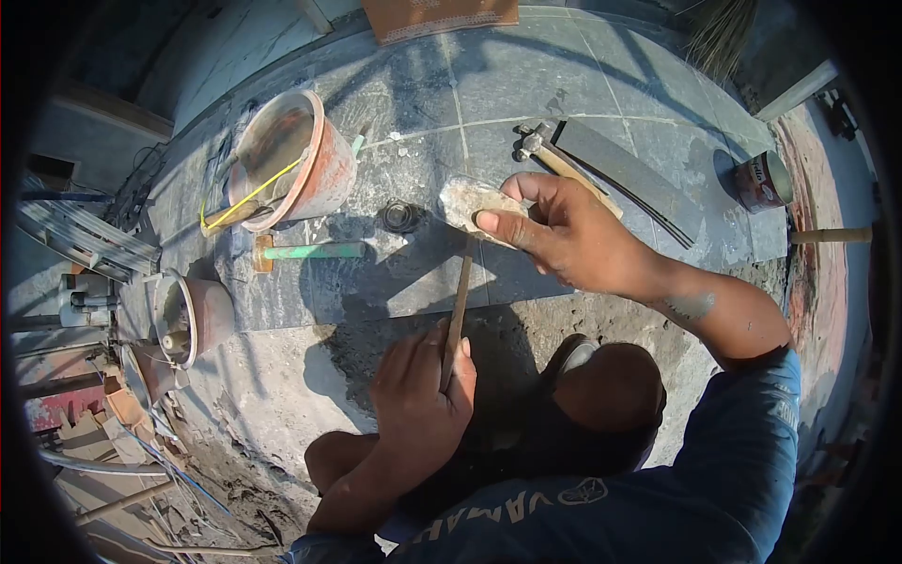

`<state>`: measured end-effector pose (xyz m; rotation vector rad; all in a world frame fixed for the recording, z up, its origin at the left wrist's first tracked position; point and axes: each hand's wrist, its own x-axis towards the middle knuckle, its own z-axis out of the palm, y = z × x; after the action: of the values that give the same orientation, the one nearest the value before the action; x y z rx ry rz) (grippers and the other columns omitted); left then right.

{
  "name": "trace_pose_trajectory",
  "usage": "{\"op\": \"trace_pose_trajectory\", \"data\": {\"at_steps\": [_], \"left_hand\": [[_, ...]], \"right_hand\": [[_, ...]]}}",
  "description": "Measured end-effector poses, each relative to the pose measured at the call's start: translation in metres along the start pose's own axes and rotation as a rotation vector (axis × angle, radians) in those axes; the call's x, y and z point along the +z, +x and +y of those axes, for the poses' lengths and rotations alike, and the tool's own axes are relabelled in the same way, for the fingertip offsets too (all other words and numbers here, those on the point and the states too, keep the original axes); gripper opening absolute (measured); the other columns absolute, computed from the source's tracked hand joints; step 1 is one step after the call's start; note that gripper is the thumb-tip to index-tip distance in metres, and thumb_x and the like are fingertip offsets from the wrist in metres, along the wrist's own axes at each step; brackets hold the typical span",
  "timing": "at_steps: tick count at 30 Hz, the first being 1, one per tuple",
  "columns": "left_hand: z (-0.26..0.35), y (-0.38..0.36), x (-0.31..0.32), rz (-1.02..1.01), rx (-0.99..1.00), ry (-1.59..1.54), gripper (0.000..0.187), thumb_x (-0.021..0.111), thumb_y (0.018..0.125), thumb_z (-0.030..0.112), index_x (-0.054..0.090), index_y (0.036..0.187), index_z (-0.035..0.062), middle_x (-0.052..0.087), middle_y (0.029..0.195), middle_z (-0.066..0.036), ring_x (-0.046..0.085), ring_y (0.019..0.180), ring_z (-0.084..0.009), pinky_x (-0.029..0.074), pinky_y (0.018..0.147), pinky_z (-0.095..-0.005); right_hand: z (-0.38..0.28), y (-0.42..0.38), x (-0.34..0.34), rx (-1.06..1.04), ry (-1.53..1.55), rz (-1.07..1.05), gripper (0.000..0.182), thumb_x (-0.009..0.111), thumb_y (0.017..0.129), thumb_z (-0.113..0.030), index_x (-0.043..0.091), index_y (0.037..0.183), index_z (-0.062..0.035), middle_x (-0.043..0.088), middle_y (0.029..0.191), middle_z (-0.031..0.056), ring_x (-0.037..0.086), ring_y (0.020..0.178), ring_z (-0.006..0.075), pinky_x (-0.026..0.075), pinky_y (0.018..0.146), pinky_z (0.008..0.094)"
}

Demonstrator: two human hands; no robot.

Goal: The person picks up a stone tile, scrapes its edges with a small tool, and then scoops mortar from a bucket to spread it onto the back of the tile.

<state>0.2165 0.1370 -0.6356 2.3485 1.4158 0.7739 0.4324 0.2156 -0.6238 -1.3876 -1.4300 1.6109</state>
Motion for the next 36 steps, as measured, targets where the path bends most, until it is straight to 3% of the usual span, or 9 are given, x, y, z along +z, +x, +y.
{"op": "trace_pose_trajectory", "data": {"at_steps": [6,12,18,24,25,28,31,34,36], "left_hand": [[-0.001,-0.005,-0.001,0.009,-0.051,-0.032,0.022,0.066,0.080,0.005,0.062,0.098,-0.0073,0.062,0.083,-0.018,0.062,0.070,-0.0307,0.050,0.061,-0.0380],[-0.005,-0.010,-0.007,-0.049,-0.150,-0.003,0.022,0.065,0.082,0.007,0.062,0.099,-0.0078,0.065,0.089,-0.020,0.065,0.078,-0.0337,0.053,0.067,-0.0392],[-0.004,-0.006,-0.007,-0.027,-0.192,0.005,0.021,0.063,0.085,0.008,0.063,0.099,-0.0076,0.066,0.091,-0.022,0.066,0.082,-0.0351,0.053,0.069,-0.0387],[0.002,-0.004,-0.002,-0.017,-0.214,-0.025,0.020,0.063,0.085,0.008,0.064,0.099,-0.0058,0.066,0.090,-0.019,0.066,0.080,-0.0356,0.052,0.069,-0.0392],[0.003,-0.004,-0.002,-0.022,-0.158,-0.017,0.020,0.063,0.084,0.008,0.064,0.099,-0.0050,0.067,0.089,-0.018,0.066,0.078,-0.0353,0.052,0.068,-0.0393],[0.000,-0.006,0.004,0.001,-0.067,-0.181,0.020,0.064,0.082,0.009,0.064,0.098,-0.0037,0.066,0.088,-0.018,0.066,0.074,-0.0346,0.052,0.067,-0.0396],[-0.002,0.002,-0.005,-0.077,-0.088,0.016,0.020,0.066,0.081,0.010,0.063,0.097,-0.0027,0.065,0.085,-0.016,0.065,0.070,-0.0329,0.052,0.064,-0.0393],[0.008,0.015,-0.001,-0.036,-0.301,-0.182,0.022,0.066,0.080,0.009,0.061,0.098,-0.0030,0.062,0.082,-0.016,0.064,0.069,-0.0328,0.051,0.061,-0.0394],[0.005,0.018,0.008,0.054,-0.174,-0.210,0.026,0.067,0.081,0.007,0.059,0.103,-0.0048,0.064,0.083,-0.017,0.065,0.069,-0.0254,0.049,0.063,-0.0317]], "right_hand": [[0.183,0.147,-0.046,0.133,-0.360,0.186,0.055,0.065,0.085,-0.049,0.064,0.083,0.0059,0.062,0.068,0.0165,0.060,0.063,0.0238,0.047,0.062,0.0368],[0.224,0.186,-0.029,0.137,-0.418,0.173,0.058,0.065,0.084,-0.051,0.068,0.094,0.0066,0.067,0.084,0.0250,0.065,0.081,0.0333,0.049,0.073,0.0390],[0.185,0.158,-0.015,0.147,-0.466,0.063,0.057,0.064,0.084,-0.050,0.069,0.089,0.0063,0.067,0.080,0.0224,0.065,0.076,0.0300,0.048,0.069,0.0383],[0.054,0.037,0.015,-0.044,-0.243,-0.161,0.047,0.063,0.088,-0.039,0.063,0.080,0.0068,0.059,0.062,0.0177,0.061,0.059,0.0274,0.047,0.058,0.0391],[0.032,0.017,0.021,-0.061,-0.297,-0.227,0.046,0.065,0.088,-0.044,0.058,0.084,0.0009,0.054,0.058,0.0072,0.053,0.055,0.0165,0.041,0.053,0.0348],[0.000,-0.032,0.033,-0.337,-0.259,-0.253,0.041,0.064,0.089,-0.037,0.058,0.093,0.0035,0.062,0.073,0.0209,0.065,0.070,0.0345,0.049,0.063,0.0390],[-0.001,-0.043,0.033,-0.534,-0.149,-0.087,0.038,0.062,0.091,-0.037,0.058,0.093,0.0012,0.060,0.066,0.0130,0.062,0.059,0.0240,0.046,0.055,0.0315],[0.002,-0.025,-0.007,-0.213,0.172,0.181,0.033,0.058,0.094,-0.038,0.056,0.086,-0.0063,0.049,0.056,-0.0009,0.043,0.045,0.0054,0.031,0.041,0.0221],[0.030,-0.014,-0.025,-0.105,0.221,0.365,0.028,0.058,0.095,-0.037,0.055,0.084,-0.0110,0.045,0.055,-0.0053,0.032,0.041,0.0003,0.022,0.037,0.0187]]}}
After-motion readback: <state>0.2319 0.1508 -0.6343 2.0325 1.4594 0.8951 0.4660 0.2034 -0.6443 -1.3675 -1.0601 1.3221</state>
